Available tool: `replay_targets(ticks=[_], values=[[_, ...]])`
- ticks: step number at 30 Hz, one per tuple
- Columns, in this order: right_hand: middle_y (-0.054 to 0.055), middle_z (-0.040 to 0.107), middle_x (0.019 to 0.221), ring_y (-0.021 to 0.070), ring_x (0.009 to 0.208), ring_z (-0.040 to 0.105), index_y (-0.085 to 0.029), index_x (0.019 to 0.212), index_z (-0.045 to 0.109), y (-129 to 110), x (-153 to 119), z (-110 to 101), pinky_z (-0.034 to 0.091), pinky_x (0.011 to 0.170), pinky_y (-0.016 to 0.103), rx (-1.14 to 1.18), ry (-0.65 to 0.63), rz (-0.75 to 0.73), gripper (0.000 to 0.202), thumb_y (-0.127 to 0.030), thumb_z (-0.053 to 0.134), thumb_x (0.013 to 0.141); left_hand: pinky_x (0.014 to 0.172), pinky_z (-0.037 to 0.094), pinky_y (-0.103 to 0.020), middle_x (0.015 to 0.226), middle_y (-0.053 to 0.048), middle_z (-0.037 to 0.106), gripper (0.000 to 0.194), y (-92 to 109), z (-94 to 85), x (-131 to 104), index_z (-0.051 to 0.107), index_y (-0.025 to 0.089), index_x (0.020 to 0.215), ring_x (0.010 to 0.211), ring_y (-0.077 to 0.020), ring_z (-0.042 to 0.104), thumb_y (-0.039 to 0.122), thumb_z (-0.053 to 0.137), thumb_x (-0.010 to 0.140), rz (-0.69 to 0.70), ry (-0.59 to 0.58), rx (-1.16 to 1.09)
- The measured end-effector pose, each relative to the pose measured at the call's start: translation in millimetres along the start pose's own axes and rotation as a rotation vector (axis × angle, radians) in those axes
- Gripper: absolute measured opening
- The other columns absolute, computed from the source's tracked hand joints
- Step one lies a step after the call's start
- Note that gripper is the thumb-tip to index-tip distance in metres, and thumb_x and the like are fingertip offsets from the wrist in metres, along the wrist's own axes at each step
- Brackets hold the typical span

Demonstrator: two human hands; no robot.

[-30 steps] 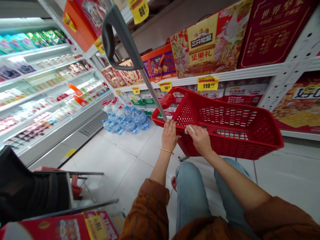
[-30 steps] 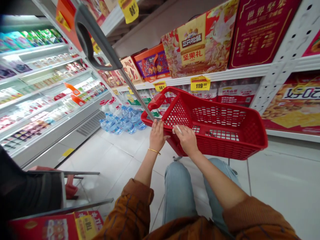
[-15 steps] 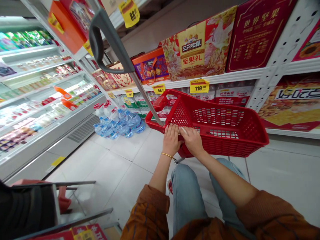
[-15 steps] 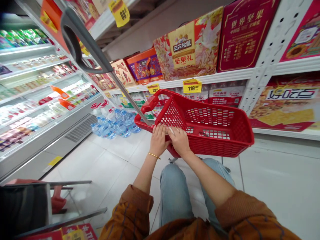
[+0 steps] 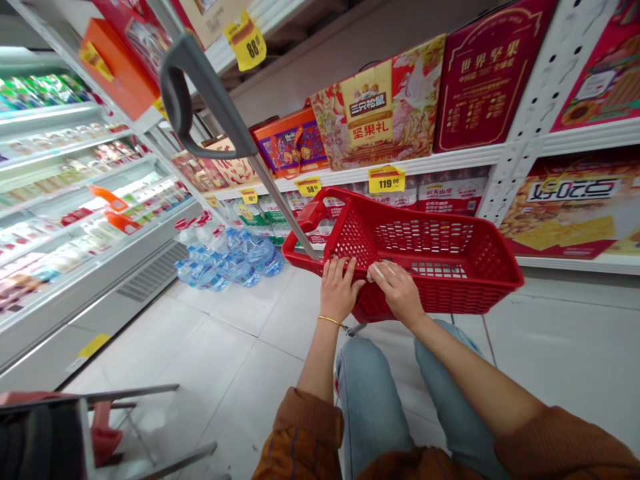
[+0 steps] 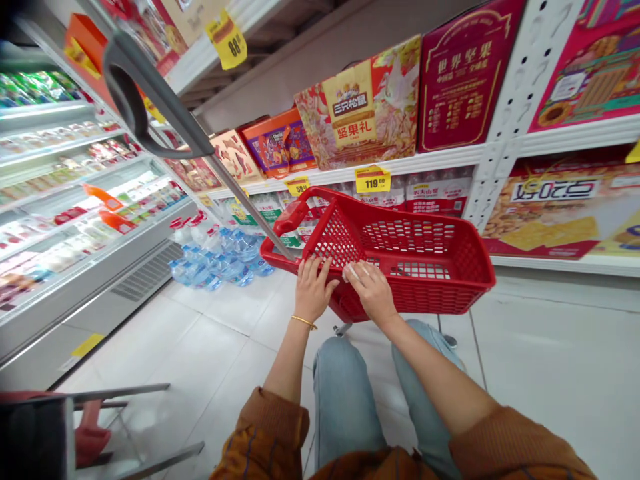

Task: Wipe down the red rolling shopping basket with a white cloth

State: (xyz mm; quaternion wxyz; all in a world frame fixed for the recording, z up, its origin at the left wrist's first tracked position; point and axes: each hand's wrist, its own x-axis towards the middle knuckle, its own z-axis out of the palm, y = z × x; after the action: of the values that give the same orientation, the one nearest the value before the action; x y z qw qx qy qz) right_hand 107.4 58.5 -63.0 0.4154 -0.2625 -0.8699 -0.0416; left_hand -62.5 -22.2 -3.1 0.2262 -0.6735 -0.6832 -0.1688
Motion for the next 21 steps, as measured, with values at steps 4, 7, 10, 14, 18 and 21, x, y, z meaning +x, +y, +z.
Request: replay_targets(ticks=[4,7,10,14,18,21], values=[[0.01,0.059,0.134,0.0249,0.135,0.041,-0.019,0.133,0.054,6.6,-4.4,-4.4,0.038,0.11,0.048,0.031,0.048,-0.034,0.04,-0.013,0.043,0.095,0.116,0.031,-0.05,0.133,-0.011,0.058,0.04,8.0,0.0,3.9,0.058,0.023,0.129,0.133,-0.0279,0.045,0.039,0.047,0.094,-0.052,0.053,0.009],[0.013,0.058,0.134,0.0266,0.134,0.042,-0.017,0.121,0.062,1.5,4.2,-2.9,0.042,0.106,0.047,0.026,0.096,0.037,0.03,-0.023,0.047,0.096,0.115,0.031,-0.051,0.133,-0.012,0.059,0.034,13.7,1.2,9.2,0.064,0.019,0.12,0.134,-0.0279,0.044,0.033,0.044,0.096,-0.057,0.083,0.002],[0.014,0.053,0.139,0.0279,0.13,0.045,-0.016,0.116,0.063,-5.0,14.3,0.5,0.044,0.099,0.045,-0.031,0.113,0.116,0.029,-0.031,0.048,0.096,0.115,0.032,-0.051,0.133,-0.009,0.06,0.031,16.3,4.4,13.5,0.066,0.018,0.115,0.135,-0.0265,0.044,0.029,0.043,0.097,-0.032,0.093,-0.043],[0.009,0.064,0.125,0.0219,0.103,0.058,-0.021,0.131,0.054,-5.8,17.0,4.2,0.045,0.086,0.036,-0.121,0.038,0.099,0.035,-0.024,0.047,0.097,0.113,0.034,-0.049,0.127,-0.006,0.065,0.031,17.9,8.7,14.6,0.064,0.023,0.12,0.127,-0.0245,0.052,0.031,0.047,0.096,-0.053,0.093,-0.072],[0.008,0.068,0.113,0.0214,0.096,0.056,-0.021,0.128,0.058,-1.1,12.5,5.9,0.04,0.083,0.035,-0.177,0.03,0.062,0.033,-0.022,0.049,0.096,0.113,0.034,-0.047,0.123,-0.005,0.067,0.029,21.0,12.3,13.8,0.066,0.025,0.118,0.124,-0.0247,0.053,0.033,0.05,0.095,-0.083,0.124,-0.076],[0.008,0.067,0.113,0.0211,0.096,0.054,-0.019,0.129,0.057,3.3,9.8,6.7,0.039,0.083,0.035,-0.183,0.046,0.032,0.035,-0.021,0.049,0.096,0.112,0.034,-0.047,0.118,-0.005,0.069,0.026,23.3,15.1,14.0,0.069,0.025,0.112,0.121,-0.0251,0.054,0.033,0.051,0.095,-0.089,0.156,-0.079]])
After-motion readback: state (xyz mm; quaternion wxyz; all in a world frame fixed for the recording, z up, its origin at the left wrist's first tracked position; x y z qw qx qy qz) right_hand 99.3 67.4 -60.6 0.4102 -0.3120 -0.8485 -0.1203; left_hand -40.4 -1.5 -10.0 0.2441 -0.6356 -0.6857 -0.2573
